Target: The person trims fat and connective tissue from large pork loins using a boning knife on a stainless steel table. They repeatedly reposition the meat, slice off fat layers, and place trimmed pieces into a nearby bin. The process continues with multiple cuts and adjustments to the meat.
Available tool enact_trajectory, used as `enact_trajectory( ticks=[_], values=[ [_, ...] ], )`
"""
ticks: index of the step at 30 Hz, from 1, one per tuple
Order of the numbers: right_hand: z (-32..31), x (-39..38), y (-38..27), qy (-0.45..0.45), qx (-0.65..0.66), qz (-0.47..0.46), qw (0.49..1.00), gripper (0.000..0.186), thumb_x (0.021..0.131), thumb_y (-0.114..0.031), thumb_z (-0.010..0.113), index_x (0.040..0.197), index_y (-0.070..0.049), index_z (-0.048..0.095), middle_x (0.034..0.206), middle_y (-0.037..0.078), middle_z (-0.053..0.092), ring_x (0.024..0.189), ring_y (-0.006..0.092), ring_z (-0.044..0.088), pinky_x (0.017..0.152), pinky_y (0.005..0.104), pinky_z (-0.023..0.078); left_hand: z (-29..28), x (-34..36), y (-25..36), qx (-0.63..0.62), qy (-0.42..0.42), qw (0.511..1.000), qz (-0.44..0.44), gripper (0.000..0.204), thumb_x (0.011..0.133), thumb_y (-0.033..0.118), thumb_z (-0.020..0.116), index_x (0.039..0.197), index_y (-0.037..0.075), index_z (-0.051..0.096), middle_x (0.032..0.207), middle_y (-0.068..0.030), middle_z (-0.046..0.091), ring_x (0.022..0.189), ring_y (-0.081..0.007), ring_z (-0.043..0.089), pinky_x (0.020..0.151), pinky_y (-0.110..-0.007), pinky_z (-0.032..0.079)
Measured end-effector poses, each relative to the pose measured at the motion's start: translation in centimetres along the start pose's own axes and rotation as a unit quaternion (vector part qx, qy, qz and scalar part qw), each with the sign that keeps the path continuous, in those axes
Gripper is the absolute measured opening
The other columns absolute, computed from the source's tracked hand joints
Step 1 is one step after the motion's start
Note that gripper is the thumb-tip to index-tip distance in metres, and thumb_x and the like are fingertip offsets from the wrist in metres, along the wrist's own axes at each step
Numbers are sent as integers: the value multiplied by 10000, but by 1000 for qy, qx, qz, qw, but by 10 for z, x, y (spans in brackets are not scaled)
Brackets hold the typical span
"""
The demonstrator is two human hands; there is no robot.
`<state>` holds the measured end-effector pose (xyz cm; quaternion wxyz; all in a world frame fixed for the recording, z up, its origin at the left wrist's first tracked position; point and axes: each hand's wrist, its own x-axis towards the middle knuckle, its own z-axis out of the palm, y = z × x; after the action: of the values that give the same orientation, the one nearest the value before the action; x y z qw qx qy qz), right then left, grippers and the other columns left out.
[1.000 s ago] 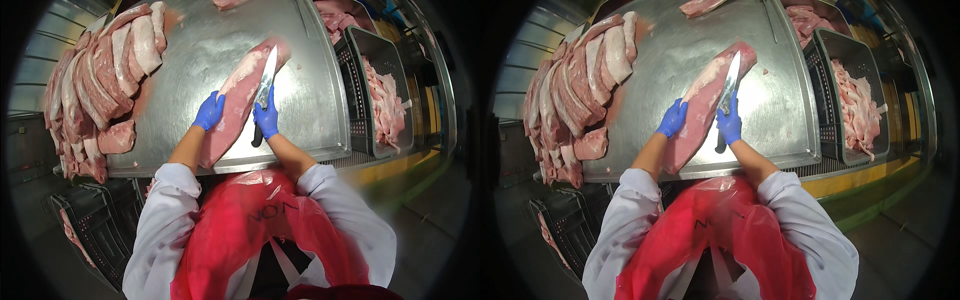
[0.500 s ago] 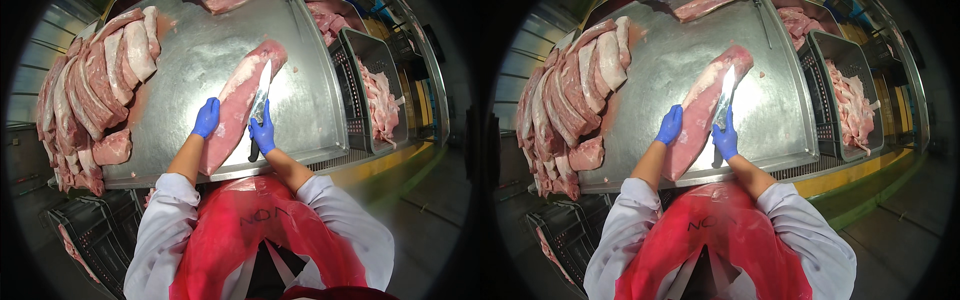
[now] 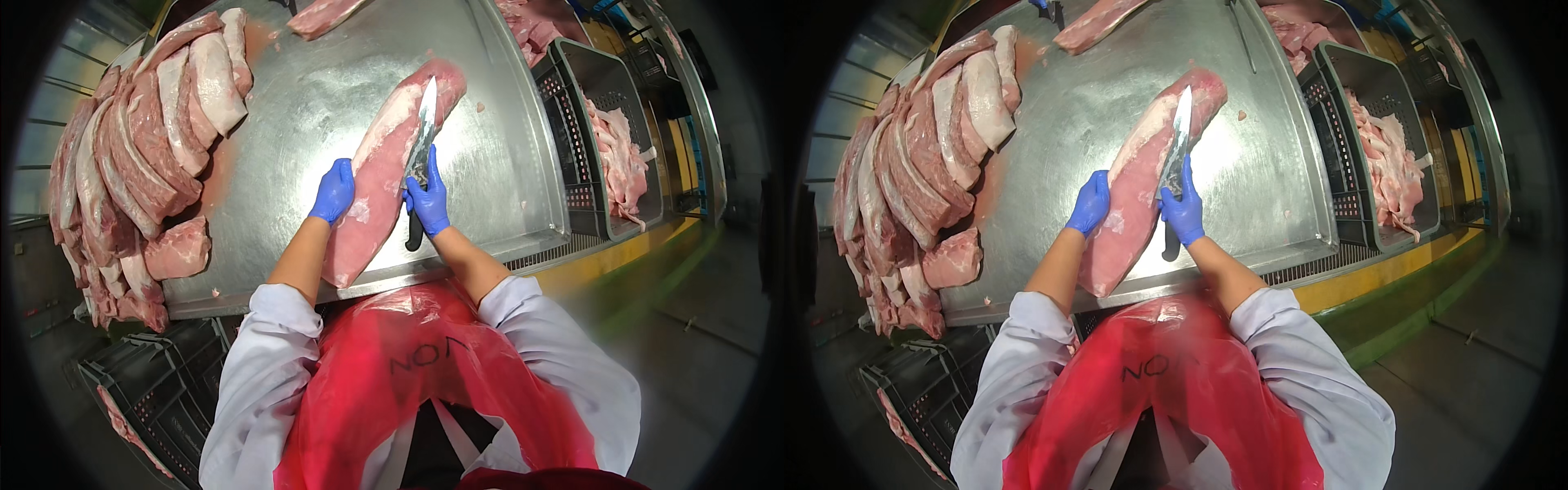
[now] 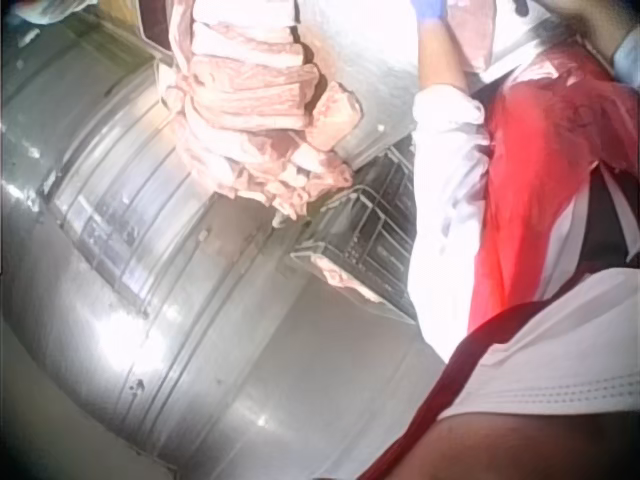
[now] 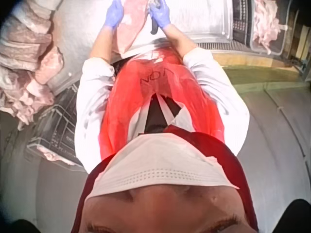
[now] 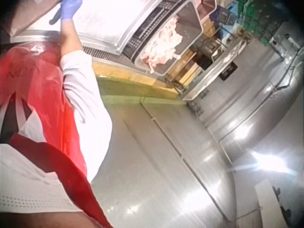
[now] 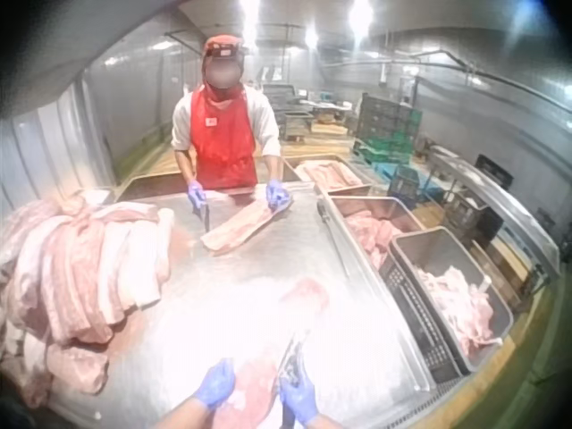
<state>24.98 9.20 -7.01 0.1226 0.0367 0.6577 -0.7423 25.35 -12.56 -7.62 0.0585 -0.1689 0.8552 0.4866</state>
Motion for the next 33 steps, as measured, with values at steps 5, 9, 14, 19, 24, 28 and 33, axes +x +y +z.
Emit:
enact_trajectory(
  ticks=[5, 9, 14, 19, 24, 28, 33],
  values=[
    [-2, -34, 20, -21, 5, -1, 1000, 831, 968, 27, 527, 1639, -200, 94, 895, 43, 611, 588, 90, 533, 487, 241, 464, -3, 3, 0, 11, -8, 1000, -2, 444, 1071, 345, 332, 1192, 18, 608, 1095, -319, 662, 1046, -489, 630, 905, -488, 496],
    [-2, -5, 12, -17, 8, 11, 1000, 840, 941, 16, 542, 1637, -190, 117, 913, 63, 633, 596, 87, 553, 502, 248, 490, -4, -5, 11, -37, -15, 999, -28, 440, 1071, 336, 340, 1193, 20, 620, 1099, -312, 666, 1051, -476, 632, 905, -484, 496],
    [-17, -50, 11, -65, -27, 57, 996, 859, 966, 7, 559, 1639, -236, 83, 892, 47, 608, 614, 93, 559, 480, 231, 473, 2, 1, -4, -11, 30, 999, 4, 418, 1065, 323, 372, 1238, 16, 598, 1093, -300, 676, 1018, -449, 656, 899, -460, 502],
    [-30, -81, -9, -96, -49, 101, 989, 860, 940, -7, 591, 1638, -232, 141, 899, 43, 625, 671, 89, 569, 601, 247, 517, 12, 14, -46, -160, 194, 967, -41, 269, 1042, 207, 494, 1191, -2, 577, 860, -122, 649, 746, -220, 618, 716, -364, 522],
    [-67, -117, 0, -128, -226, 33, 965, 832, 916, -66, 613, 1626, -213, 204, 1028, 90, 711, 697, 83, 575, 689, 263, 511, -12, 23, -54, -463, 296, 827, -117, 94, 1009, 162, 563, 1011, 68, 556, 765, -30, 557, 612, -130, 523, 550, -291, 457],
    [-115, -135, -8, -189, -301, -35, 934, 828, 913, -62, 633, 1619, -209, 225, 1097, 80, 724, 654, 109, 592, 689, 297, 533, -30, 28, -37, -321, 357, 877, 6, 228, 998, 126, 561, 1199, 20, 569, 831, -21, 552, 668, -98, 532, 587, -260, 481],
    [-186, -157, -61, -209, -251, 139, 935, 808, 938, -35, 616, 1621, -226, 229, 920, 24, 701, 620, 88, 592, 624, 271, 533, 7, 3, 75, -12, 208, 964, 168, 393, 908, 193, 697, 1267, 64, 604, 852, -63, 575, 784, -193, 598, 731, -356, 526]
  ],
)
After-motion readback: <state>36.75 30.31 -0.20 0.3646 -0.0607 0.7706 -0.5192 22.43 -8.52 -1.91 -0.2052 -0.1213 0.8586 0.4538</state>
